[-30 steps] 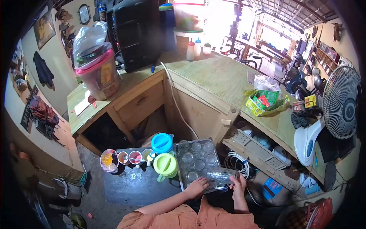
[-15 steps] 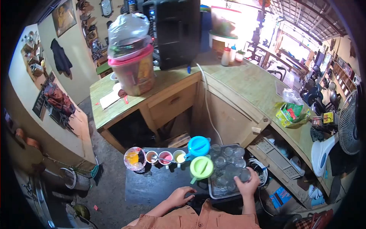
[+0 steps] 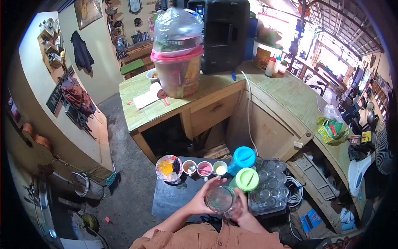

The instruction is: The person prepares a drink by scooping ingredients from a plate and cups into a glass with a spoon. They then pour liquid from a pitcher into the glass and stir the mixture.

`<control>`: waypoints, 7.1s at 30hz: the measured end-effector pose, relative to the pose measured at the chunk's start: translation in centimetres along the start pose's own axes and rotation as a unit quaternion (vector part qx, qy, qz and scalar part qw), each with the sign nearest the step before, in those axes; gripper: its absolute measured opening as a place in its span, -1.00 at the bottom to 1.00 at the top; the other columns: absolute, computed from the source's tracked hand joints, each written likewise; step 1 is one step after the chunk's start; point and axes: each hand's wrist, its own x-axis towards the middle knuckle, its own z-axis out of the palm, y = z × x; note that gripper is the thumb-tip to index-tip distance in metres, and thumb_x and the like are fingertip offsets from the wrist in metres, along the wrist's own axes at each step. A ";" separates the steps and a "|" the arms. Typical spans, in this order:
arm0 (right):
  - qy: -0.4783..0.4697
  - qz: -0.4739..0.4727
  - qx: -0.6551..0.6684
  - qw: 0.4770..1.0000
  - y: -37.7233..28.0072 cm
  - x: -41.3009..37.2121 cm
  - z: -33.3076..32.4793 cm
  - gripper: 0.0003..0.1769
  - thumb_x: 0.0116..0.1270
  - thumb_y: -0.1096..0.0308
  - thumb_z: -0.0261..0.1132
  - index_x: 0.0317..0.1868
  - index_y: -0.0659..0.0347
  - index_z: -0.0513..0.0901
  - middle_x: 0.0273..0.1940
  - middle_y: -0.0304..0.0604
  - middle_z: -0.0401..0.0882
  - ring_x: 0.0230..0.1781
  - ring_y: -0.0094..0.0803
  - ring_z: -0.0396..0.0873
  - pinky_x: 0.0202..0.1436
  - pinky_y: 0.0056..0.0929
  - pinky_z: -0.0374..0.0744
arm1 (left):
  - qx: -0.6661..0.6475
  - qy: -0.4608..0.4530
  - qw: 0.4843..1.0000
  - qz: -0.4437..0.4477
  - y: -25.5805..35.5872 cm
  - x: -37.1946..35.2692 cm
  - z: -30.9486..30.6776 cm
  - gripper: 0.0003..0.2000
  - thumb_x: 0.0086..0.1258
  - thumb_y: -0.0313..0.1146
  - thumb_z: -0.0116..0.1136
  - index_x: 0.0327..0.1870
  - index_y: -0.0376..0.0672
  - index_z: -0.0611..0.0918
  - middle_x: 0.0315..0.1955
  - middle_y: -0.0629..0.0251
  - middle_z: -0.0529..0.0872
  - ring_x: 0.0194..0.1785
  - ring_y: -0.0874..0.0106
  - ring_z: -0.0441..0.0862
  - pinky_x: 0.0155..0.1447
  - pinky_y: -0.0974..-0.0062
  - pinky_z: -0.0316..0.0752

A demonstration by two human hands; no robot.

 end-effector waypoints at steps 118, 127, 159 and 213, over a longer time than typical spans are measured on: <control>0.005 -0.316 -0.610 0.726 6.1 0.6 3.7 -0.72 0.29 0.28 0.40 -0.07 0.25 0.64 -0.53 -0.24 0.55 -0.53 -0.63 0.42 -0.39 -0.53 0.46 | 0.154 0.373 0.913 -0.065 3.0 -4.1 -6.5 -0.71 0.11 -0.40 0.50 -0.24 -0.21 0.59 -0.34 0.36 0.66 -0.27 0.56 0.57 -0.13 0.56 0.50; 0.005 -0.327 -0.631 0.704 6.5 0.1 4.0 -0.73 0.28 0.28 0.38 -0.09 0.24 0.64 -0.59 -0.22 0.46 -0.58 -0.47 0.47 -0.40 -0.45 0.50 | 0.225 0.364 0.903 -0.042 3.1 -4.5 -6.3 -0.72 0.12 -0.34 0.51 -0.29 -0.27 0.62 -0.40 0.33 0.69 -0.31 0.55 0.58 -0.16 0.53 0.49; 0.001 -0.333 -0.658 0.675 7.3 -0.3 4.7 -0.70 0.25 0.26 0.40 -0.11 0.25 0.63 -0.60 -0.23 0.42 -0.60 -0.38 0.50 -0.41 -0.39 0.51 | 0.379 0.332 0.864 -0.006 4.0 -5.0 -6.8 -0.70 0.10 -0.34 0.55 -0.34 -0.31 0.62 -0.47 0.19 0.71 -0.38 0.43 0.64 -0.24 0.49 0.53; -0.002 -0.350 -0.656 0.668 7.2 0.1 4.4 -0.70 0.24 0.26 0.40 -0.08 0.23 0.64 -0.60 -0.22 0.42 -0.60 -0.40 0.47 -0.40 -0.40 0.50 | 0.400 0.354 0.845 0.025 4.0 -4.6 -8.0 -0.69 0.09 -0.32 0.56 -0.36 -0.32 0.64 -0.49 0.14 0.72 -0.42 0.36 0.65 -0.26 0.43 0.53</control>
